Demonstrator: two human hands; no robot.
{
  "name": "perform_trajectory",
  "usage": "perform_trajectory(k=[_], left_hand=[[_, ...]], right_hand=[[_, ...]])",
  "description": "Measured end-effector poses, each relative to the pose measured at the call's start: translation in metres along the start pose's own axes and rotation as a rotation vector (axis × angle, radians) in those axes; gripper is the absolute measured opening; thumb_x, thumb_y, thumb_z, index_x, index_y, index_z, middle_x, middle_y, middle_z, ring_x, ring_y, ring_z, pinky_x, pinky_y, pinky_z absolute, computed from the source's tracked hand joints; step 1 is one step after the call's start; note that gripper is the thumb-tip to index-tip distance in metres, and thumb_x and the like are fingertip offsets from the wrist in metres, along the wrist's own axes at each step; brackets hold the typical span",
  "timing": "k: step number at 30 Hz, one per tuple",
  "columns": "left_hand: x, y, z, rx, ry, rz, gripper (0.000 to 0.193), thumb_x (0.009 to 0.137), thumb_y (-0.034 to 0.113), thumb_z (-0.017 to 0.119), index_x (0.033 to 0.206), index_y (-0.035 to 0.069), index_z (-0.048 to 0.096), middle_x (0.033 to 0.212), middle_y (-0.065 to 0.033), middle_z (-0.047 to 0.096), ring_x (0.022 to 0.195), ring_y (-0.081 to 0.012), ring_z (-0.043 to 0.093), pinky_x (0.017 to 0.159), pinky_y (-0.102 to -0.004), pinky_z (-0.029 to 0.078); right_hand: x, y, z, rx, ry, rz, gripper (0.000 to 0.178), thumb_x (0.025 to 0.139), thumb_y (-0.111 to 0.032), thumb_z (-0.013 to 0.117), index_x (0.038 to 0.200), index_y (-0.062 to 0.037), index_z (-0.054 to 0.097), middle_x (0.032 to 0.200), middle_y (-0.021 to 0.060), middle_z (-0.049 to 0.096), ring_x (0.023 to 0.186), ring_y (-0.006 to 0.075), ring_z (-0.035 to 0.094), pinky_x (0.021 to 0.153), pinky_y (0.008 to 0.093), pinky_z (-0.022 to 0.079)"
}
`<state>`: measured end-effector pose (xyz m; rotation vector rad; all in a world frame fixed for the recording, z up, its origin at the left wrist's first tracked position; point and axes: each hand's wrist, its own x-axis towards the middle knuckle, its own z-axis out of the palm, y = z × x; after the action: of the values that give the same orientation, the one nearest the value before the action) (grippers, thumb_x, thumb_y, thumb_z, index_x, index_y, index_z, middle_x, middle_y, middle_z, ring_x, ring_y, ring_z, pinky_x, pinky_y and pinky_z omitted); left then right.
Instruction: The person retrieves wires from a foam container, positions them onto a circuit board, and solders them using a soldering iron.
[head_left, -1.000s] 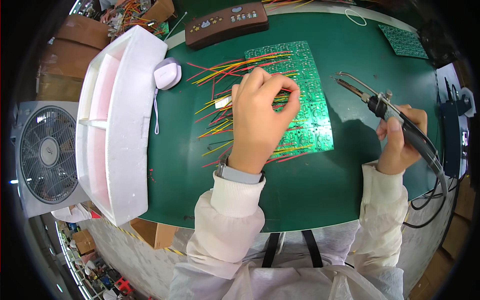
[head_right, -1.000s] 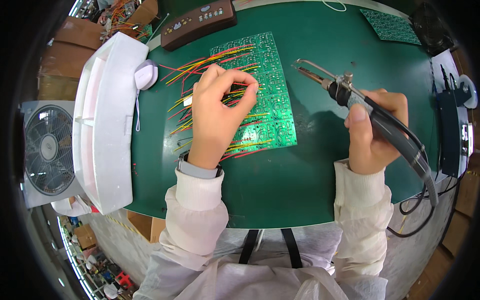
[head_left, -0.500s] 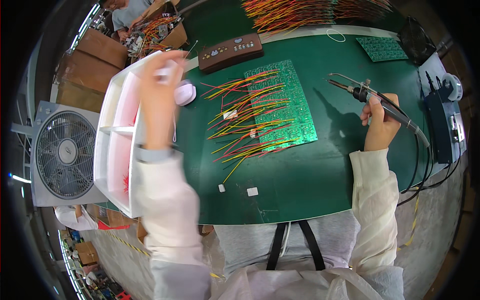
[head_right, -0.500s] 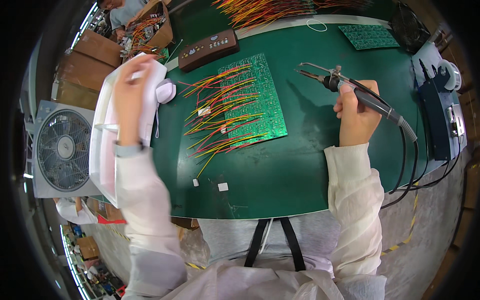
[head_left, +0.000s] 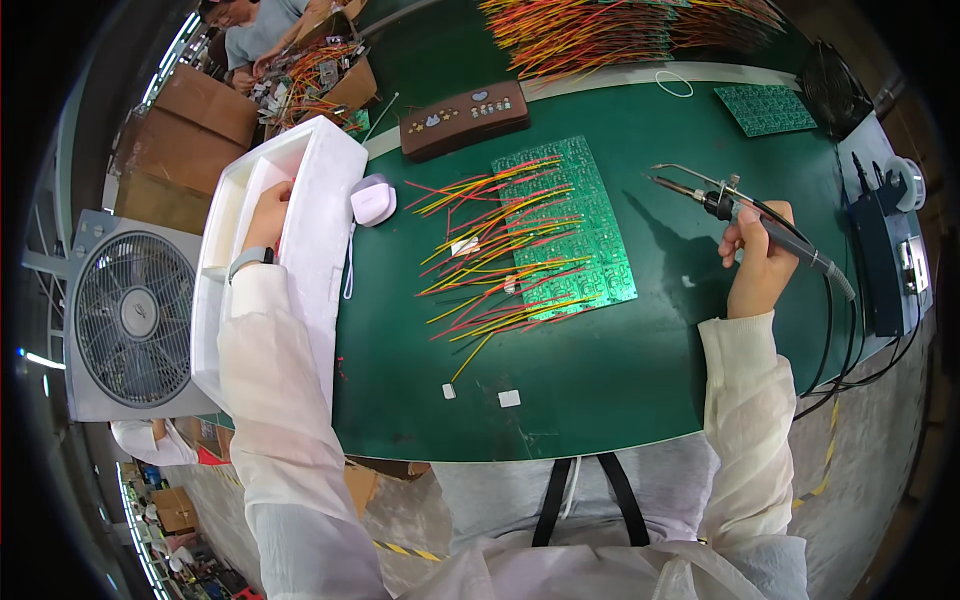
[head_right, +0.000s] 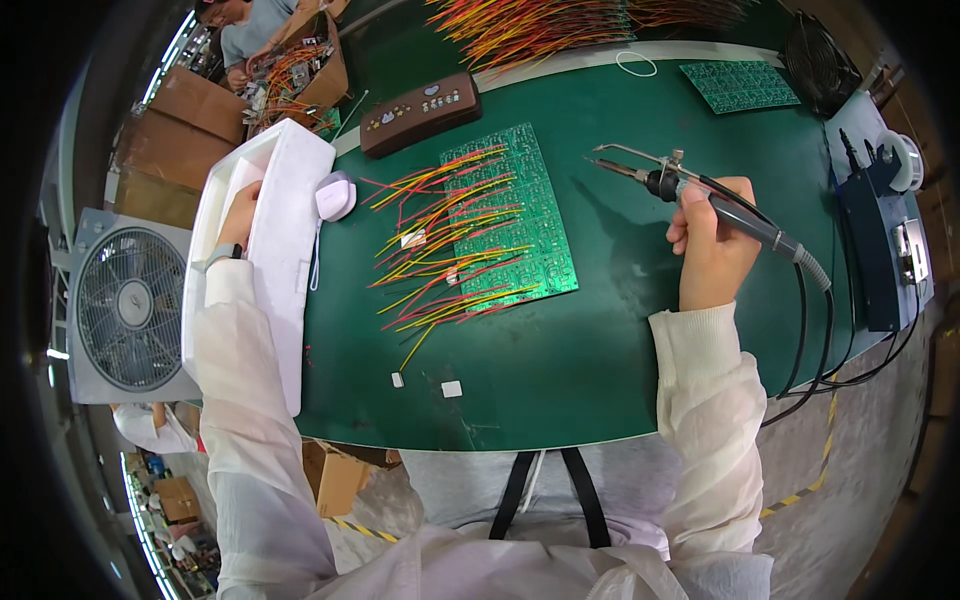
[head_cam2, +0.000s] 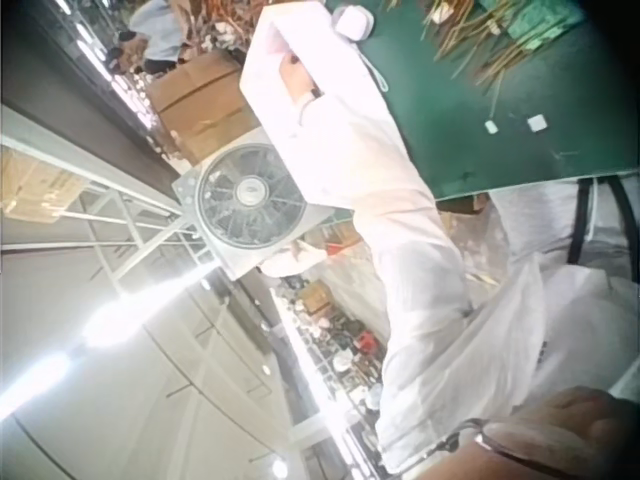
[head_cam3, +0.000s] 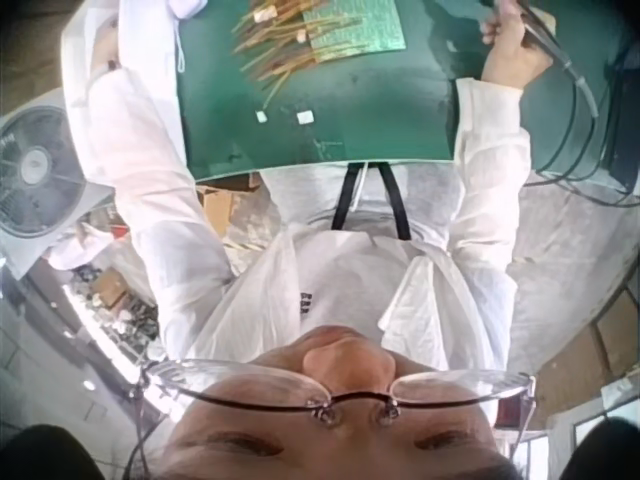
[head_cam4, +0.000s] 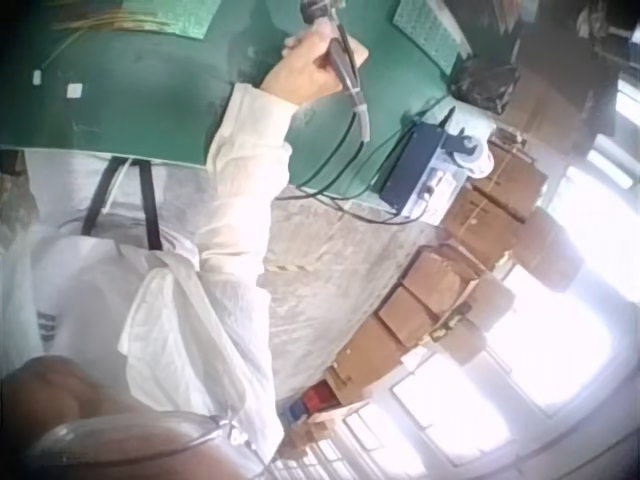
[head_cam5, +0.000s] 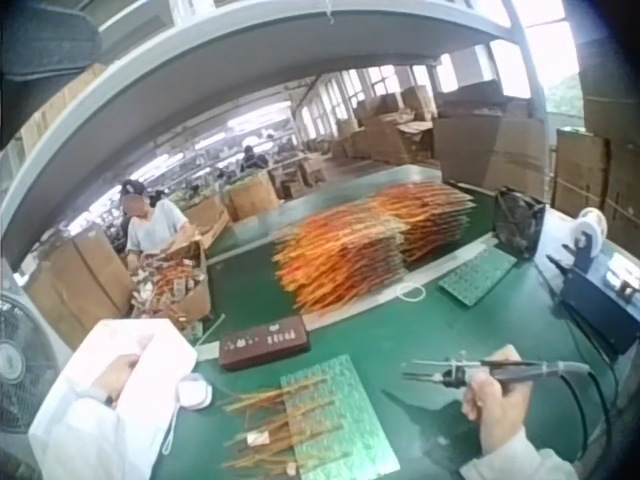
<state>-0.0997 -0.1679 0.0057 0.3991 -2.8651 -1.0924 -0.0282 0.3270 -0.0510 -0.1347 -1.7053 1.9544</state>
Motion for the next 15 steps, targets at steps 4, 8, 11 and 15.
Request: perform_trajectory(k=[4,8,11,15], left_hand=[[0.0,0.0,0.001,0.059,0.059,0.004,0.018,0.072,0.009,0.061,0.086,-0.002,0.062,0.075,-0.0055,0.062,0.066,-0.0118,0.054,0.063,-0.0235,0.044],[0.003,-0.005,-0.006,0.002,0.166,0.003,0.015,0.073,0.008,0.061,0.085,-0.002,0.063,0.074,-0.0055,0.062,0.065,-0.0106,0.054,0.062,-0.0223,0.043],[0.002,-0.004,-0.005,-0.014,0.212,0.043,0.014,0.075,0.008,0.06,0.084,-0.003,0.063,0.075,-0.0058,0.062,0.066,-0.0105,0.055,0.062,-0.0221,0.043],[-0.005,0.013,0.001,-0.026,0.31,0.057,0.013,0.076,0.006,0.059,0.083,-0.004,0.062,0.076,-0.007,0.062,0.067,-0.0118,0.056,0.064,-0.0224,0.044]], right_hand=[[0.0,0.001,0.0,-0.014,-0.005,0.0,0.013,0.076,-0.011,0.057,0.075,-0.0031,0.046,0.055,0.0037,0.047,0.043,0.0077,0.044,0.039,0.018,0.033],[0.001,0.0,0.001,0.0,-0.014,-0.014,0.012,0.076,-0.01,0.056,0.075,-0.003,0.046,0.055,0.0037,0.047,0.043,0.0076,0.044,0.038,0.018,0.033],[0.001,0.002,0.0,0.003,-0.018,-0.016,0.012,0.076,-0.009,0.056,0.074,-0.003,0.046,0.054,0.0037,0.047,0.043,0.0076,0.044,0.038,0.018,0.033],[0.001,0.003,-0.001,0.003,-0.018,-0.004,0.012,0.076,-0.009,0.056,0.074,-0.0031,0.046,0.054,0.0037,0.047,0.043,0.0076,0.044,0.038,0.018,0.033]])
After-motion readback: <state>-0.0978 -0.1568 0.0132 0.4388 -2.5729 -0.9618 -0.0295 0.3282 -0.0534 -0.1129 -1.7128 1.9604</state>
